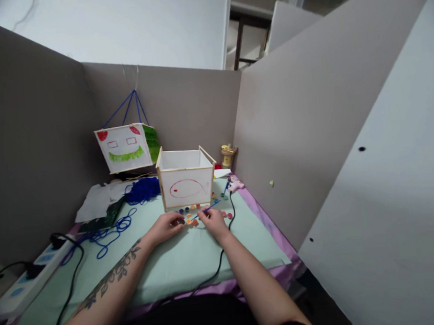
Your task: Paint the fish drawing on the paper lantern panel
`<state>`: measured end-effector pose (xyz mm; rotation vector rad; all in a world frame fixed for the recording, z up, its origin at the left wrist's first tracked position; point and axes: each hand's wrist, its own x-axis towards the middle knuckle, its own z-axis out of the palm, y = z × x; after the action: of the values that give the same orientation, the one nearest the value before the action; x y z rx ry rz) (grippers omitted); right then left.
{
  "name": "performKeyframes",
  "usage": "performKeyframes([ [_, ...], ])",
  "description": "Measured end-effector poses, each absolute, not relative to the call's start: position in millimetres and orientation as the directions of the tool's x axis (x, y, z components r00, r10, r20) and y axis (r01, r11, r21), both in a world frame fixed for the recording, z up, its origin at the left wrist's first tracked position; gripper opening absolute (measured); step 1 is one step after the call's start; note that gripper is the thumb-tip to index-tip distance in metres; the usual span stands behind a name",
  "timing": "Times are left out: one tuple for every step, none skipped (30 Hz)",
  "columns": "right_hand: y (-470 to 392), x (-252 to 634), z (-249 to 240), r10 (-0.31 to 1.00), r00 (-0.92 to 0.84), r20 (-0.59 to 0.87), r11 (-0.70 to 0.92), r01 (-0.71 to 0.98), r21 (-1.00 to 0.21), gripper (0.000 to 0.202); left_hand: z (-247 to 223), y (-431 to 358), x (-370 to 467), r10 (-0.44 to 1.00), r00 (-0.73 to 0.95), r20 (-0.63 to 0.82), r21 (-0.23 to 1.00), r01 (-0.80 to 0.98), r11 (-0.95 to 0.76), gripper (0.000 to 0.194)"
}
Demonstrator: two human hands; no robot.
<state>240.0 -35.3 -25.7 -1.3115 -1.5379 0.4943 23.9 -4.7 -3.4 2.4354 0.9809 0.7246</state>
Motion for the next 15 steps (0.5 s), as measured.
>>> performKeyframes([
  [-35,240,-26,0.900,0.107,0.422,0.325,0.479,-0.815,0.030,-5,-4,24,0.729,0.616,0.299,0.545,0.516,-0.660,0.024],
  [-35,240,-27,0.901,0.109,0.421,0.326,0.472,-0.819,0.030,-8,-3,23,0.734,0.614,0.288,0.540,0.529,-0.654,0.025],
  [-35,240,-27,0.901,0.108,0.421,0.328,0.466,-0.822,0.030,-10,-2,23,0.739,0.613,0.279,0.530,0.543,-0.651,0.026],
  [-35,240,-26,0.900,0.108,0.421,0.330,0.462,-0.823,0.031,-11,-1,22,0.744,0.611,0.273,0.518,0.558,-0.648,0.027],
  [-36,240,-26,0.901,0.106,0.422,0.332,0.459,-0.824,0.031,-10,0,21,0.749,0.604,0.270,0.505,0.574,-0.645,0.029],
  [-36,240,-25,0.901,0.107,0.421,0.332,0.457,-0.826,0.031,-7,-1,20,0.760,0.591,0.270,0.493,0.593,-0.637,0.030],
  [-37,240,-23,0.901,0.114,0.419,0.329,0.452,-0.829,0.032,-1,-3,18,0.776,0.572,0.266,0.484,0.617,-0.621,0.029],
  [-38,240,-22,0.900,0.128,0.417,0.324,0.445,-0.835,0.032,9,-8,17,0.796,0.545,0.263,0.477,0.644,-0.598,0.029],
  [-38,241,-21,0.897,0.148,0.416,0.320,0.432,-0.843,0.032,20,-16,15,0.826,0.508,0.245,0.466,0.685,-0.560,0.028],
  [-38,241,-20,0.894,0.170,0.415,0.317,0.416,-0.852,0.032,33,-28,13,0.844,0.494,0.210,0.453,0.716,-0.532,0.023],
  [-38,241,-19,0.890,0.191,0.415,0.316,0.400,-0.860,0.033,45,-43,10,0.836,0.514,0.192,0.444,0.714,-0.541,0.016],
  [-38,241,-19,0.885,0.209,0.415,0.316,0.386,-0.867,0.033,55,-62,6,0.803,0.568,0.180,0.447,0.680,-0.581,0.013],
  [-38,242,-19,0.882,0.220,0.416,0.316,0.376,-0.871,0.033,61,-81,1,0.744,0.652,0.145,0.467,0.618,-0.632,0.016],
  [-38,242,-20,0.882,0.225,0.415,0.316,0.371,-0.873,0.034,63,-102,-4,0.672,0.735,0.089,0.492,0.554,-0.671,0.018],
  [-37,242,-20,0.882,0.227,0.412,0.315,0.367,-0.875,0.033,58,-122,-11,0.594,0.805,0.012,0.512,0.505,-0.695,0.017],
])
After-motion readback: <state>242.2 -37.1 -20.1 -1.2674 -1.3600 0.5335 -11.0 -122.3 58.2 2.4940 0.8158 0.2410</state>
